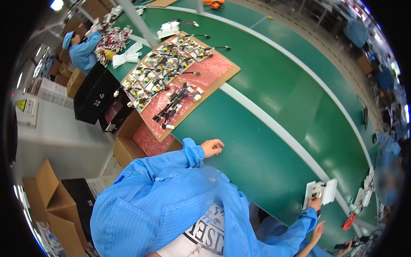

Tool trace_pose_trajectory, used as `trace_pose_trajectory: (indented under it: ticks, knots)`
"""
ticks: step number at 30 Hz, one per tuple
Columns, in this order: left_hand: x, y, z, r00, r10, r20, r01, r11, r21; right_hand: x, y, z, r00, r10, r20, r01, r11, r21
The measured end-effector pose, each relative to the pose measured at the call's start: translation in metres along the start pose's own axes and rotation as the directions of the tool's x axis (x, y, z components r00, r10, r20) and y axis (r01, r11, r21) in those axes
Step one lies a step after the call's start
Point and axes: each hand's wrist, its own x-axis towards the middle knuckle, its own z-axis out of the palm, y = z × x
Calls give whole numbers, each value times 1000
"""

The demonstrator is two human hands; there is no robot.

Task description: Assembling electronic circuit boards into plastic housings on an industrial assembly line.

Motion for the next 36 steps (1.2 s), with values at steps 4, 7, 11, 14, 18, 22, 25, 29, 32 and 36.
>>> trace_pose_trajectory:
  ticks: [4, 7, 11, 14, 18, 22, 25, 29, 32, 36]
  knots:
    - [-16, 7, -11, 985, 106, -136, -94, 992, 86, 5, -19, -14, 993, -89, 73, 66, 960, 273]
    - [-48, -13, -39, 907, 89, -412, -83, 996, 34, -39, -132, -75, 990, 50, -134, -63, 993, -95]
    - [-96, -34, -73, 765, -9, -644, -51, 996, -74, -40, -142, -42, 922, 366, -129, -384, 910, -159]
    - [-131, -72, -124, 378, 73, -923, -71, 996, 50, -66, -172, -55, 876, 314, -366, -395, 903, -171]
    - [-147, -135, -199, 186, -463, -866, -53, 876, -480, -90, -243, -70, 862, -176, -476, 183, 983, -31]
    - [-123, -186, -242, 485, -488, -726, -213, 739, -639, -127, -384, -81, 604, -690, -400, 797, 530, 290]
    - [-92, -164, -249, 503, -578, -643, -241, 621, -746, -184, -486, -100, 408, -878, -250, 853, 268, 448]
    - [-86, -145, -259, 602, -495, -627, -350, 542, -764, -230, -604, -102, 2, -951, -309, 981, -59, 187]
    - [-89, -154, -268, 632, -508, -586, -341, 497, -798, -260, -674, -106, -137, -956, -260, 988, -114, -104]
    - [-92, -158, -281, 672, -463, -578, -354, 486, -799, -261, -740, -79, -169, -977, -127, 933, -118, -339]
